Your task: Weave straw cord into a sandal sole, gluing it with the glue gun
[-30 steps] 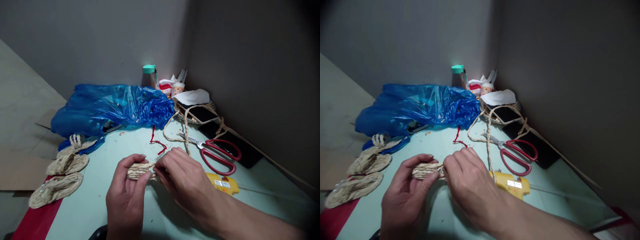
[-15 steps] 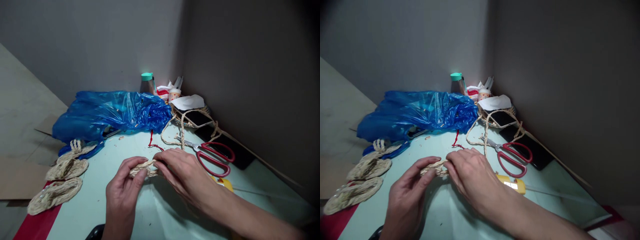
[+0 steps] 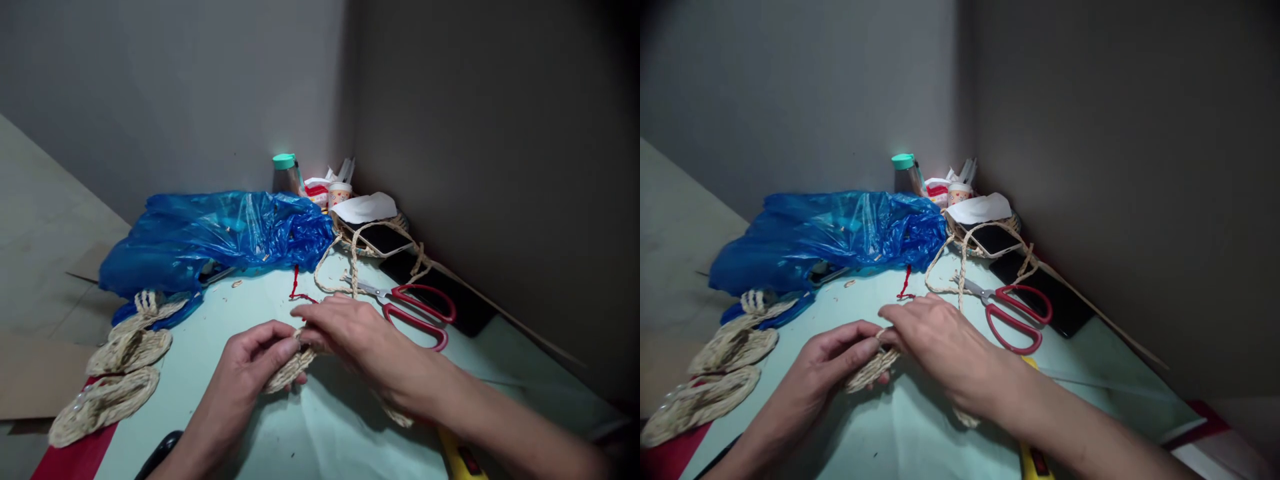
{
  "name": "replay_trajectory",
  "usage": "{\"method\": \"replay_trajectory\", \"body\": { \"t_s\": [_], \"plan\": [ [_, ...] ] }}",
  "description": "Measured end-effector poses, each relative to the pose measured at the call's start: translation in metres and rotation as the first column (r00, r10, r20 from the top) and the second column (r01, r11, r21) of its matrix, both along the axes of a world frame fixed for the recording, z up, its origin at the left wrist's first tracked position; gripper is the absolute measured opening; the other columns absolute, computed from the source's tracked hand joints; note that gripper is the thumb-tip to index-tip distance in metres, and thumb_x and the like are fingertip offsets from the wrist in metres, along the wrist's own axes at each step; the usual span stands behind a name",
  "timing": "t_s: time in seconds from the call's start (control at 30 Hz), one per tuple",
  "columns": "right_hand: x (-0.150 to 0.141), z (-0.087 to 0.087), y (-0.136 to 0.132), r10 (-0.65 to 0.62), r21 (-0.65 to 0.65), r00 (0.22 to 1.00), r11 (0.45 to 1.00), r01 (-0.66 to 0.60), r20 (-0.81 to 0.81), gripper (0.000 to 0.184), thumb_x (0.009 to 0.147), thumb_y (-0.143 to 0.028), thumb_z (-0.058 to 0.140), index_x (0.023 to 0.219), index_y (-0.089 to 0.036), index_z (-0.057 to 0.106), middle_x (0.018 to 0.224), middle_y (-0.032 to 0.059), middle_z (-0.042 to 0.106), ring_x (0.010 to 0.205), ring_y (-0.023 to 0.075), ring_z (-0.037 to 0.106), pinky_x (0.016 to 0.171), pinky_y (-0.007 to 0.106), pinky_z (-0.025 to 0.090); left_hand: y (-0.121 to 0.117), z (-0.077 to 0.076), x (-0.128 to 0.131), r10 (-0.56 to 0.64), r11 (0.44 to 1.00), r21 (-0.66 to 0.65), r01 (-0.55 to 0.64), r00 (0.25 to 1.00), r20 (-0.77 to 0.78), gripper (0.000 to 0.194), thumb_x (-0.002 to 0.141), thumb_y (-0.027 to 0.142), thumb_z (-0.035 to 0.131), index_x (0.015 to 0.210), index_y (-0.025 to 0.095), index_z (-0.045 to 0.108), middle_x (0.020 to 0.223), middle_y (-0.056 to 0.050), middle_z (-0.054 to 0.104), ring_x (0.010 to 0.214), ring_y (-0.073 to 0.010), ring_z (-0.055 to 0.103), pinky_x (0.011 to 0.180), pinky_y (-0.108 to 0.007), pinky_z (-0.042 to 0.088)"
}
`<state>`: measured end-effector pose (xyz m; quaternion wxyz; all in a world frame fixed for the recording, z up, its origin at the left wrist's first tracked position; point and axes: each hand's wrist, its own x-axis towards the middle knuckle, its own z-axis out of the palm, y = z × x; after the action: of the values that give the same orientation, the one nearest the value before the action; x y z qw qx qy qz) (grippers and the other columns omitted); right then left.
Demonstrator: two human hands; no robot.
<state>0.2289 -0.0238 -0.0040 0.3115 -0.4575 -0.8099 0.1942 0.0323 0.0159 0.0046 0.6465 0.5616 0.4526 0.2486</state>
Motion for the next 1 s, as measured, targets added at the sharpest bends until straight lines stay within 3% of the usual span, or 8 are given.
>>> {"method": "replay_trajectory", "body": {
  "t_s": [0.07, 0.13, 0.33, 0.43, 0.63, 1.0],
  "plan": [
    [-0.001, 0.0, 0.0, -0.089, -0.061, 0.987, 0.995, 0.082, -0.13, 0.032, 0.108, -0.03, 0.044, 0.137, -0.023, 0.056, 0.123, 0.0046, 0.068, 0.111, 0.0186, 0.06, 0.091, 0.03, 0.043, -0.002, -0.001, 0.003, 0.049, 0.999, -0.002, -0.049, 0.998, 0.029, 0.021, 0.082, 0.041, 0.075, 0.084, 0.02, 0.076, 0.081, -0.001, 0.072, 0.069, -0.0141, 0.067, 0.065, -0.022, 0.054],
    [-0.001, 0.005, -0.001, -0.145, -0.123, 0.965, 0.985, 0.12, -0.218, 0.032, 0.109, -0.036, 0.042, 0.135, -0.028, 0.058, 0.125, -0.0009, 0.069, 0.113, 0.0154, 0.062, 0.093, 0.027, 0.043, -0.006, 0.002, 0.007, 0.112, 0.993, 0.021, -0.113, 0.993, 0.044, 0.021, 0.082, 0.04, 0.075, 0.084, 0.02, 0.076, 0.078, 0.0, 0.072, 0.066, -0.0136, 0.068, 0.062, -0.02, 0.053],
    [0.003, 0.021, -0.005, -0.262, -0.138, 0.892, 0.964, 0.226, -0.368, 0.023, 0.106, -0.035, 0.047, 0.12, -0.031, 0.065, 0.118, -0.0064, 0.071, 0.11, 0.0126, 0.064, 0.096, 0.027, 0.042, -0.019, 0.018, 0.017, 0.311, 0.937, 0.16, -0.31, 0.95, 0.019, 0.025, 0.075, 0.044, 0.079, 0.079, 0.02, 0.074, 0.075, 0.0, 0.073, 0.063, -0.0162, 0.07, 0.058, -0.021, 0.056],
    [0.005, 0.025, -0.008, -0.284, -0.141, 0.877, 0.958, 0.249, -0.387, 0.02, 0.105, -0.035, 0.048, 0.112, -0.031, 0.067, 0.114, -0.008, 0.072, 0.106, 0.0118, 0.065, 0.094, 0.025, 0.043, -0.022, 0.018, 0.021, 0.368, 0.886, 0.296, -0.358, 0.929, 0.023, 0.023, 0.076, 0.044, 0.077, 0.08, 0.022, 0.075, 0.072, 0.001, 0.072, 0.059, -0.0157, 0.068, 0.054, -0.021, 0.056],
    [-0.001, 0.027, -0.01, -0.251, -0.146, 0.88, 0.967, 0.209, -0.403, 0.012, 0.101, -0.028, 0.058, 0.104, -0.029, 0.069, 0.106, -0.0084, 0.074, 0.102, 0.01, 0.066, 0.089, 0.019, 0.045, -0.021, 0.006, 0.027, 0.385, 0.779, 0.506, -0.37, 0.919, 0.081, 0.012, 0.085, 0.033, 0.068, 0.079, 0.027, 0.076, 0.076, 0.004, 0.071, 0.054, -0.0104, 0.064, 0.056, -0.019, 0.052],
    [-0.007, 0.021, -0.005, -0.225, -0.288, 0.797, 0.955, 0.068, -0.56, 0.011, 0.096, -0.017, 0.061, 0.093, -0.021, 0.07, 0.086, -0.0033, 0.069, 0.084, 0.011, 0.065, 0.077, 0.021, 0.048, -0.023, 0.0, 0.031, 0.364, 0.739, 0.569, -0.362, 0.924, 0.116, 0.02, 0.088, 0.019, 0.065, 0.083, 0.033, 0.078, 0.073, 0.005, 0.068, 0.064, -0.0127, 0.061, 0.062, -0.02, 0.049]
  ]
}}
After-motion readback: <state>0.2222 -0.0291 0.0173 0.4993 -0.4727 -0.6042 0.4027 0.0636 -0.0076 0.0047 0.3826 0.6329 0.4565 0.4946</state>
